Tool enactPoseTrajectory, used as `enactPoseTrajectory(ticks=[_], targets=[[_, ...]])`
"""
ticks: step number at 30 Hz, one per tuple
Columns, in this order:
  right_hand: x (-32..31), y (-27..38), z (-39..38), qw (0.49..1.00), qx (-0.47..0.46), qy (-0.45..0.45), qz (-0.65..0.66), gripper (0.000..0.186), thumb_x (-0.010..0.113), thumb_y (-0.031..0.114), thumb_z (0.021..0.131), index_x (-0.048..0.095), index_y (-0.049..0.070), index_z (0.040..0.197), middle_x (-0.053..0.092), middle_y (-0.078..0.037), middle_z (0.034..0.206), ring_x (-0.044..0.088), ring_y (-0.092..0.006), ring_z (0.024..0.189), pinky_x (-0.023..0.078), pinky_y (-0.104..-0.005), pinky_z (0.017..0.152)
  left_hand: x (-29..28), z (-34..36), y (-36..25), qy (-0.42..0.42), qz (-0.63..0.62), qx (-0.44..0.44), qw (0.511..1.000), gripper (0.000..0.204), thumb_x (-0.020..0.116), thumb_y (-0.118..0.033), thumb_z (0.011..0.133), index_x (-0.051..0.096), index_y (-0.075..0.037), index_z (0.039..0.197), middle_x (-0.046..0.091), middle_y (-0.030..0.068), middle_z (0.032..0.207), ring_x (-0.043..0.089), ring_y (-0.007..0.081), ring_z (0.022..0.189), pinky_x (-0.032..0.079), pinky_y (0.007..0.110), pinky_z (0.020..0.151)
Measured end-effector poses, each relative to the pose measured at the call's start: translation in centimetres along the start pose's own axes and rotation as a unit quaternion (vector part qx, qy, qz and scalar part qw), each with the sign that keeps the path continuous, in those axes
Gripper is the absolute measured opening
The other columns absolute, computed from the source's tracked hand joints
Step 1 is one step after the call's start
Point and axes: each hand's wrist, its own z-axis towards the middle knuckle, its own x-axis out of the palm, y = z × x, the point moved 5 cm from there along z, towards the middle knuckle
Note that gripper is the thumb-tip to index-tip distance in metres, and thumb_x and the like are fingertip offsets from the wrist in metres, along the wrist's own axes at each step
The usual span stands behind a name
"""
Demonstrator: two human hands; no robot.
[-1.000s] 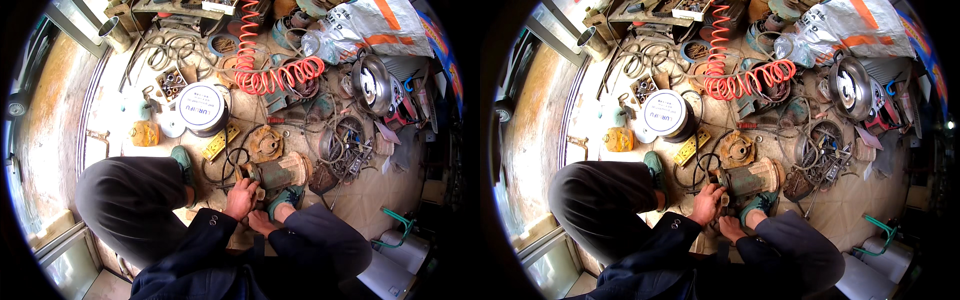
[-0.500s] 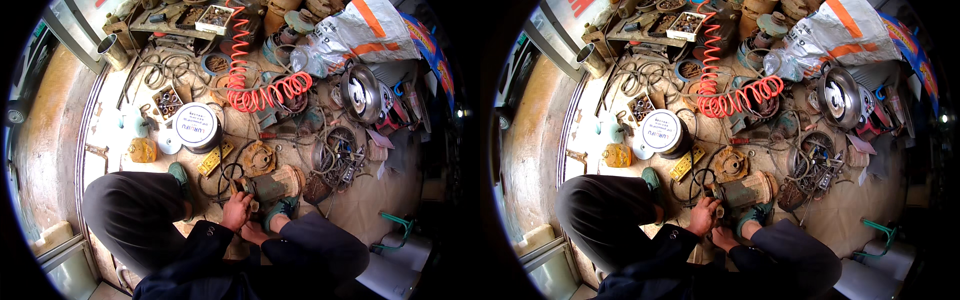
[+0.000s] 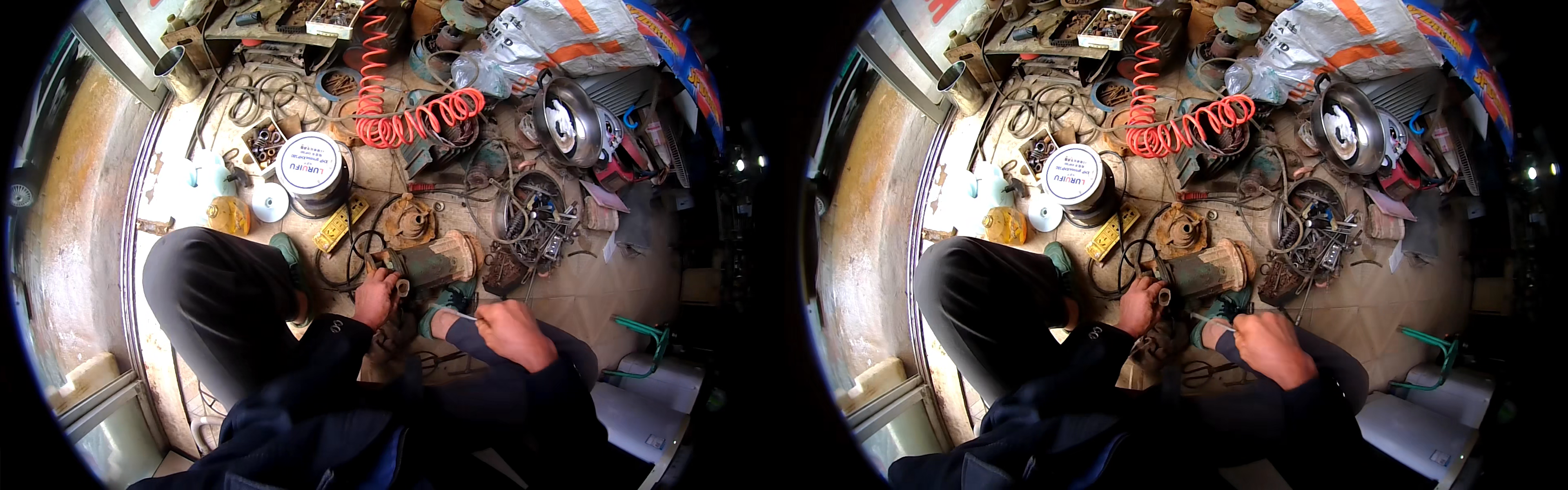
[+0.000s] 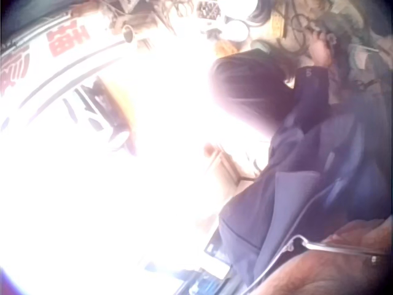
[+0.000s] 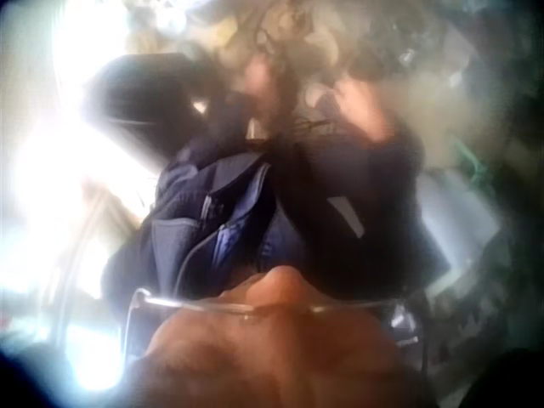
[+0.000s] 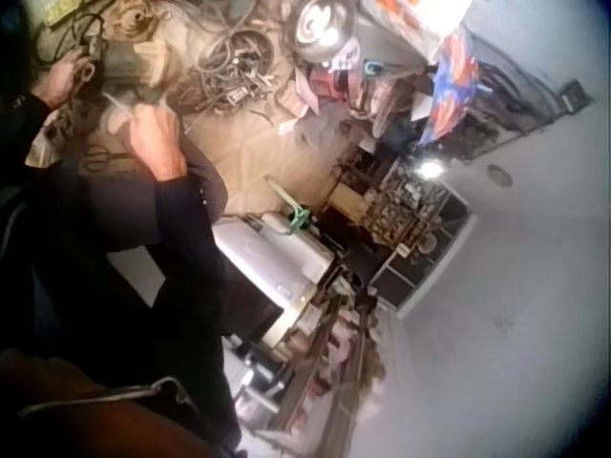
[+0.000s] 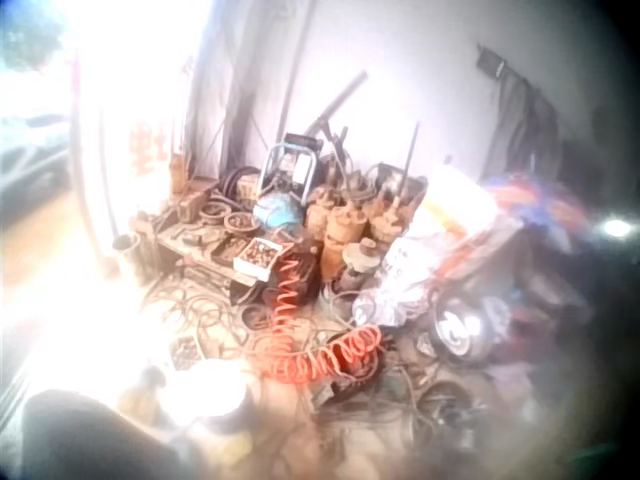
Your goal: The person sits on the floor in a cluttered workshop, sorting through a pile of metal parts and tools. They pick up a small metal piece and use a file to smooth its edges, then place it into a container. The person continues to handle various metal components and tools throughout the video.
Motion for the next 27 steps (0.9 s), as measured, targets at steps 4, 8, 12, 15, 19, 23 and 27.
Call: enactPoseTrajectory(ticks=[4, 8, 12, 15, 19, 23, 27], targets=[[-1.4, 0.8, -2.1, 0.977, 0.018, -0.118, 0.175, 0.014, 0.068, 0.009, 0.087, 0.073, -0.001, 0.095, 0.07, -0.022, 0.084, 0.07, -0.0391, 0.079, 0.055, -0.0429, 0.07, 0.4, 0.0, -0.3, 0.007, 0.002, 0.004, 1.0, 0.044, 0.074, -0.011, 0.076, 0.068, -0.008, 0.119, 0.063, 0.0115, 0.112, 0.059, 0.0354, 0.109, 0.053, 0.045, 0.086], [0.6, 2.3, -0.8, 0.969, -0.036, -0.193, 0.152, 0.012, 0.07, 0.008, 0.085, 0.073, -0.001, 0.094, 0.07, -0.021, 0.084, 0.069, -0.0386, 0.077, 0.055, -0.0429, 0.068, 0.8, 0.0, -0.5, -0.02, 0.015, 0.039, 0.999, 0.042, 0.074, -0.014, 0.076, 0.068, -0.009, 0.118, 0.061, 0.0104, 0.106, 0.06, 0.0347, 0.102, 0.053, 0.046, 0.078], [1.3, 3.6, 0.0, 0.979, -0.045, -0.185, 0.07, 0.01, 0.071, 0.01, 0.084, 0.072, 0.002, 0.091, 0.068, -0.019, 0.083, 0.067, -0.0402, 0.076, 0.054, -0.0467, 0.068, 1.1, -0.1, -0.1, -0.009, 0.025, 0.023, 0.999, 0.043, 0.074, -0.013, 0.076, 0.068, -0.009, 0.118, 0.061, 0.0106, 0.107, 0.06, 0.0347, 0.104, 0.053, 0.046, 0.08], [1.5, 3.8, 0.4, 0.979, -0.046, -0.19, 0.051, 0.01, 0.071, 0.012, 0.085, 0.069, 0.003, 0.088, 0.067, -0.017, 0.082, 0.067, -0.0408, 0.076, 0.053, -0.0488, 0.066, 1.1, 0.0, -0.1, -0.005, 0.025, 0.015, 1.0, 0.044, 0.075, -0.013, 0.076, 0.068, -0.009, 0.118, 0.062, 0.0106, 0.108, 0.06, 0.0344, 0.105, 0.053, 0.045, 0.082], [1.1, 4.3, 0.7, 0.982, -0.035, -0.18, 0.046, 0.009, 0.07, 0.012, 0.086, 0.068, 0.003, 0.087, 0.066, -0.017, 0.083, 0.066, -0.0418, 0.076, 0.053, -0.05, 0.066, 0.8, -0.3, 0.2, -0.021, 0.035, 0.026, 0.999, 0.04, 0.074, -0.016, 0.079, 0.068, -0.01, 0.117, 0.06, 0.0099, 0.103, 0.06, 0.0348, 0.101, 0.053, 0.047, 0.076], [1.6, 4.1, 0.9, 0.985, -0.023, -0.168, 0.034, 0.008, 0.069, 0.011, 0.085, 0.067, 0.004, 0.087, 0.066, -0.017, 0.083, 0.066, -0.0424, 0.076, 0.053, -0.0511, 0.067, 0.8, 0.0, -0.3, -0.03, 0.03, 0.035, 0.999, 0.037, 0.074, -0.017, 0.08, 0.069, -0.011, 0.116, 0.06, 0.0095, 0.101, 0.06, 0.0347, 0.099, 0.053, 0.047, 0.074], [2.9, 4.7, 1.9, 0.981, -0.064, -0.183, -0.004, 0.008, 0.067, 0.008, 0.084, 0.062, 0.002, 0.082, 0.065, -0.017, 0.081, 0.067, -0.0412, 0.068, 0.054, -0.0504, 0.062, 0.9, 0.1, -0.4, 0.015, 0.027, -0.001, 1.0, 0.05, 0.077, -0.012, 0.074, 0.067, -0.007, 0.122, 0.061, 0.0113, 0.112, 0.059, 0.0348, 0.108, 0.053, 0.045, 0.086]])
